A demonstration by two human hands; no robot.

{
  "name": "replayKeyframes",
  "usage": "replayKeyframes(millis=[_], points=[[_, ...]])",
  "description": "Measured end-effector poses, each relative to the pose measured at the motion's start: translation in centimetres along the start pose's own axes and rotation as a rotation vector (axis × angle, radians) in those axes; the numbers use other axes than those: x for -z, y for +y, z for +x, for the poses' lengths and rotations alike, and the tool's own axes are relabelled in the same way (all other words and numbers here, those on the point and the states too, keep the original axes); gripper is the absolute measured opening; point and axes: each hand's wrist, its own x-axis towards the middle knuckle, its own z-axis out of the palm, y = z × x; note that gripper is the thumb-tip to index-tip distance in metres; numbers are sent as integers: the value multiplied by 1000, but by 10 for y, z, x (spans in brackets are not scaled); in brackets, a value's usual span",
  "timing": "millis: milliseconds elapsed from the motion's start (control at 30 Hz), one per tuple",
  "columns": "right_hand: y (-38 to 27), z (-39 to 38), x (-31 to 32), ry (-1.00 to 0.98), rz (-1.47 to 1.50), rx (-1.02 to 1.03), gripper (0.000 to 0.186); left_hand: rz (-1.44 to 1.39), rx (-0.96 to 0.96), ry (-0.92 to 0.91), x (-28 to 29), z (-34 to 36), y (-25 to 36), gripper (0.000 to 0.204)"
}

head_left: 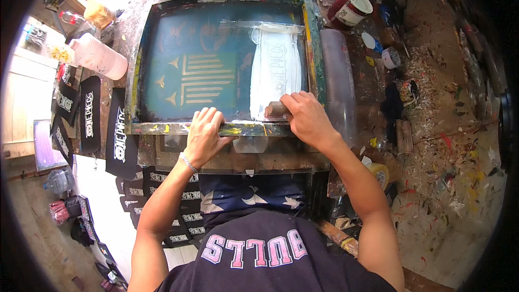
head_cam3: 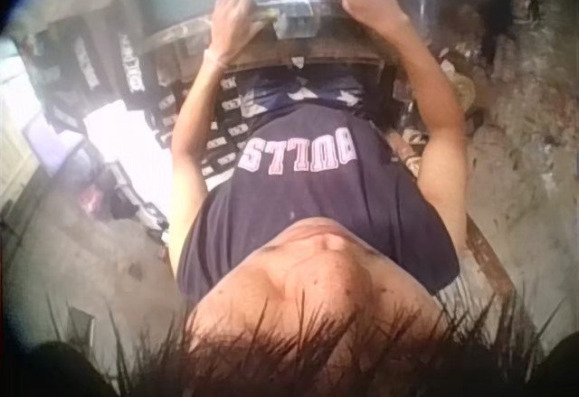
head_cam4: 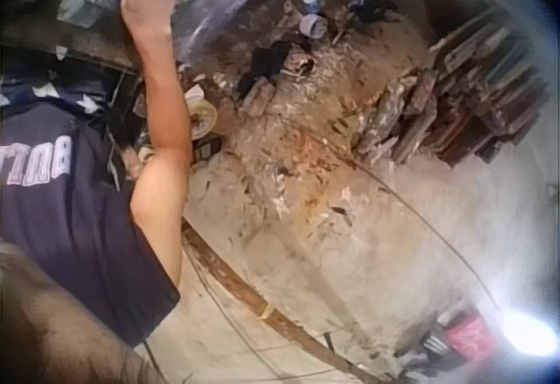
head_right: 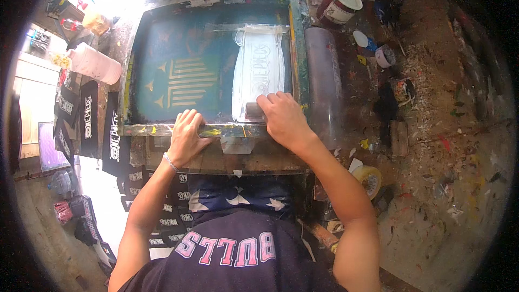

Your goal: The person performs screen printing on black fabric pieces. They place each fabric under a screen, apply white ink with a squeegee, and pull the squeegee across to transfer the design. Finished pieces are stacked to the side.

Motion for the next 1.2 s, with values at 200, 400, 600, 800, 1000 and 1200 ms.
replayKeyframes(millis=[200, 400, 600, 800, 1000, 1200], points=[[1, 3, 9, -41, -10, -12, 31, 3, -15, 2, -1, 0, -5, 49], [-14, 1, 28, 38, 45, -56, 34, 23, -25, -12, -2, -3, -10, 51], [-19, 2, 37, 57, 11, -66, 29, 15, -18, -17, -4, -6, -10, 50], [-7, 5, 26, 16, 59, -100, 29, 30, -23, -5, -2, -3, -9, 52], [-7, 12, 18, 33, 52, -70, 30, 34, -55, 56, -7, -7, -12, 54], [-9, 12, 19, -19, 62, -107, 32, 43, -66, 25, -8, -8, -15, 57]])
